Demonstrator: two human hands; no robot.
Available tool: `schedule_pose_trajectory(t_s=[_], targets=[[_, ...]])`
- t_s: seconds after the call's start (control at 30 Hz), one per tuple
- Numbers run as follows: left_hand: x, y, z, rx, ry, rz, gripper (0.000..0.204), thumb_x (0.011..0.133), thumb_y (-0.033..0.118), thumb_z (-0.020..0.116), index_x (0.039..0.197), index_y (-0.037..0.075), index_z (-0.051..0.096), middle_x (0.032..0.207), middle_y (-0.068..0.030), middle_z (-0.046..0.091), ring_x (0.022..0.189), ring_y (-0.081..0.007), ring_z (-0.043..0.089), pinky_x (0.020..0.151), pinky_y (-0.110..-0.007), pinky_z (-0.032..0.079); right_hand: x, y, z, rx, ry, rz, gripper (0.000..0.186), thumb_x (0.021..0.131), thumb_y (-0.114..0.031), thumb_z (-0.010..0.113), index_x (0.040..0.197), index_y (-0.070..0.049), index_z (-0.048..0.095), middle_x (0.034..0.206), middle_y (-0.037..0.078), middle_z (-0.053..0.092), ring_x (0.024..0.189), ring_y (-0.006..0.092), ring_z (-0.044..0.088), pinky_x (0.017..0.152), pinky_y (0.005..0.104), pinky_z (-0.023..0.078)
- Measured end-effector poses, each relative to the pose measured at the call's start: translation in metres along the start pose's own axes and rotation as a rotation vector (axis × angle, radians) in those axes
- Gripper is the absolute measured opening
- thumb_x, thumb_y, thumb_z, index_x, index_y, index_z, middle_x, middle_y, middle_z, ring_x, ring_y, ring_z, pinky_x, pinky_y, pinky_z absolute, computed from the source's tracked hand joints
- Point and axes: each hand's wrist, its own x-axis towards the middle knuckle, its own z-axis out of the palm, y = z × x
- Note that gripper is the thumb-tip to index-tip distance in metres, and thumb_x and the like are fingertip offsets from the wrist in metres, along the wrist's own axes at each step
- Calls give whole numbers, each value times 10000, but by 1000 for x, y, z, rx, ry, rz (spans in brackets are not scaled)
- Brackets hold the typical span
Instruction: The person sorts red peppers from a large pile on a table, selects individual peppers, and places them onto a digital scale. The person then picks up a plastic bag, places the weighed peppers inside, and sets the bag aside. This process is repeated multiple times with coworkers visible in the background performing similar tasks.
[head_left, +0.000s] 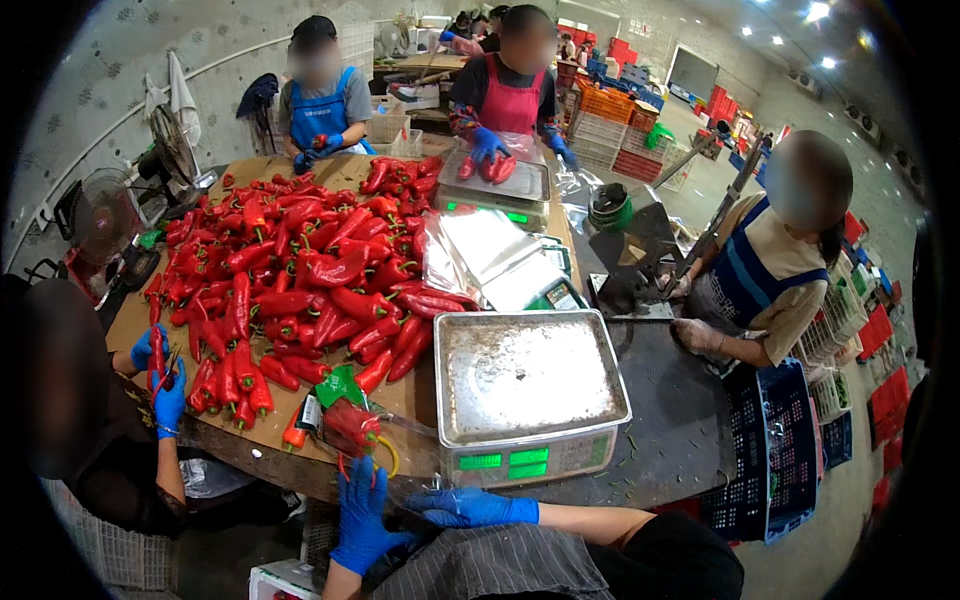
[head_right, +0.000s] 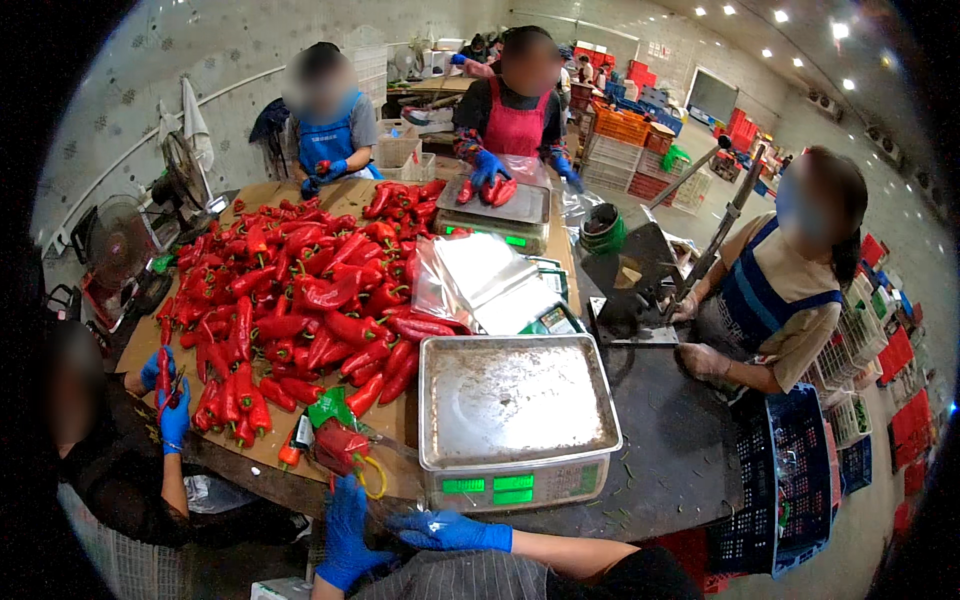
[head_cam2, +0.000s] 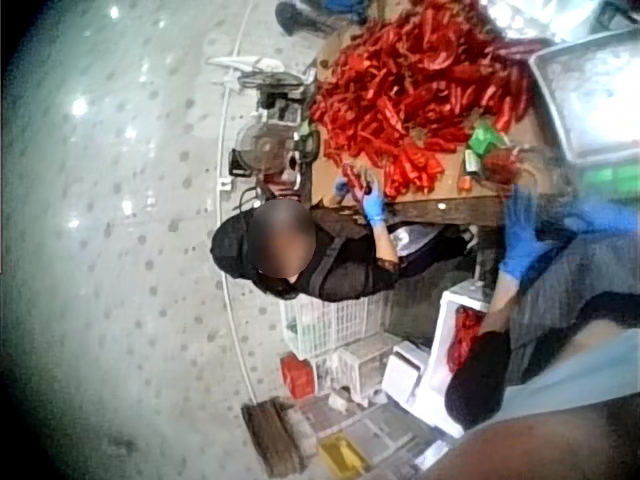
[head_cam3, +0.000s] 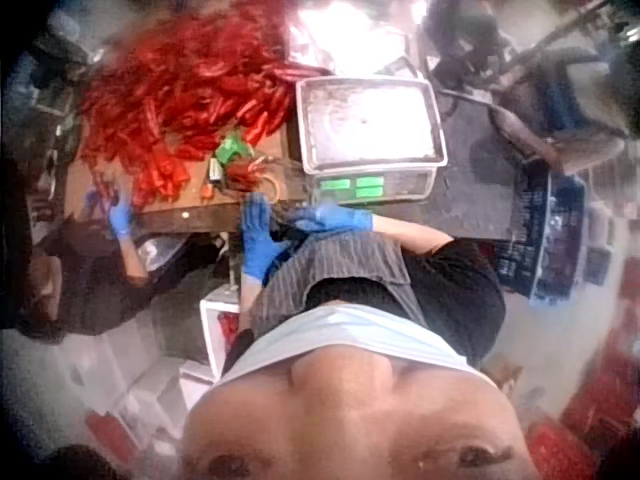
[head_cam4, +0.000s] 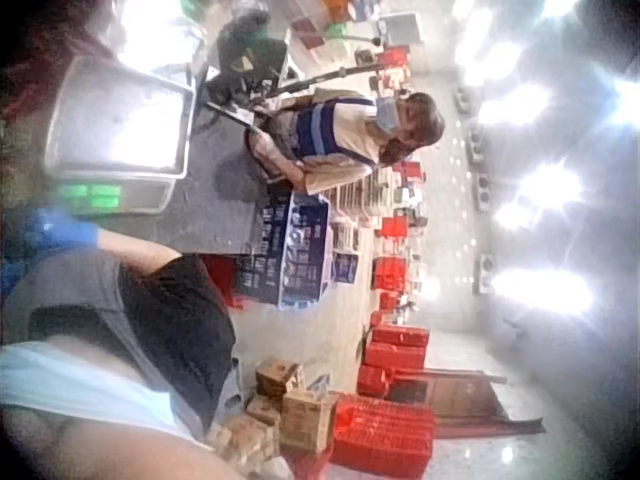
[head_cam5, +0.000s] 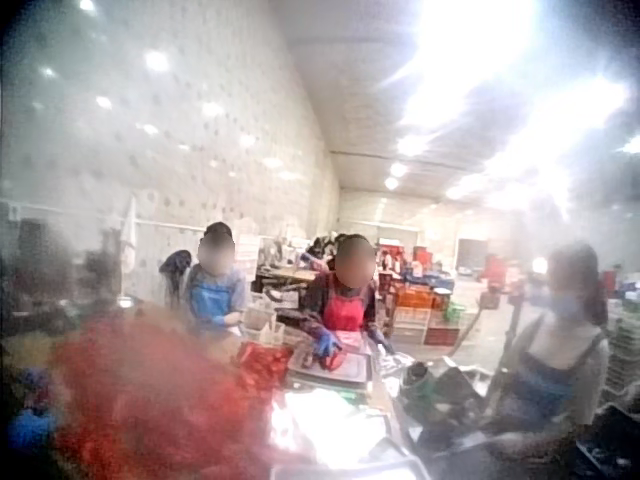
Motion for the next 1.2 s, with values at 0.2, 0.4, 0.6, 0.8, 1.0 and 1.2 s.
schedule_pose_trajectory(t_s=[0.2, 0.4, 0.6, 0.8, 1.0, 1.2], targets=[[66, -35, 22, 464, 212, 144, 617, 820, 340, 586, 1353, 109, 377, 1409, -230, 295, 1321, -363, 276, 1063, -557, 185, 0, -18, 11, 230, 298, -300, 413, 947, -173, 454, 1337, -45, 411, 1275, 171, 511, 1137, 245, 518, 972, 353, 393], [108, 17, -51, -704, 810, -232, 374, 911, 264, 478, 1169, 9, 572, 1148, -167, 583, 996, -246, 580, 848, -402, 470, -14, -89, -55, 6, 765, -349, 493, 836, -78, 618, 1306, -57, 467, 1336, 162, 455, 1204, 278, 472, 992, 364, 367], [78, 90, -107, -693, 732, -404, 367, 913, 261, 444, 1065, -21, 624, 1017, -145, 641, 855, -253, 625, 758, -354, 503, -14, -104, -72, 214, 759, -152, 918, 687, -124, 776, 1437, -122, 249, 1392, 121, 395, 955, 194, 566, 820, 306, 464], [65, 112, -110, -321, 514, -199, 245, 865, 204, 577, 919, -17, 669, 894, -137, 667, 794, -223, 641, 697, -316, 515, 13, -102, -60, 213, 523, -260, 909, 670, -263, 801, 1417, -144, 296, 1091, 96, 587, 788, 147, 580, 698, 276, 468], [58, 63, -82, -654, 551, -188, 164, 779, 66, 675, 908, -33, 659, 906, -148, 664, 850, -208, 632, 721, -316, 513, 19, -108, -53, 188, 342, -120, 738, 684, -292, 786, 1326, -146, 454, 889, 84, 674, 753, 144, 622, 699, 276, 483], [69, 40, -104, -286, 8, 257, 427, 770, 149, 655, 1163, 9, 564, 1056, -156, 619, 967, -299, 597, 904, -479, 437, 21, -113, -38, -63, 549, -295, 639, 667, -377, 785, 1186, -105, 529, 832, 138, 648, 728, 251, 641, 637, 344, 484]])
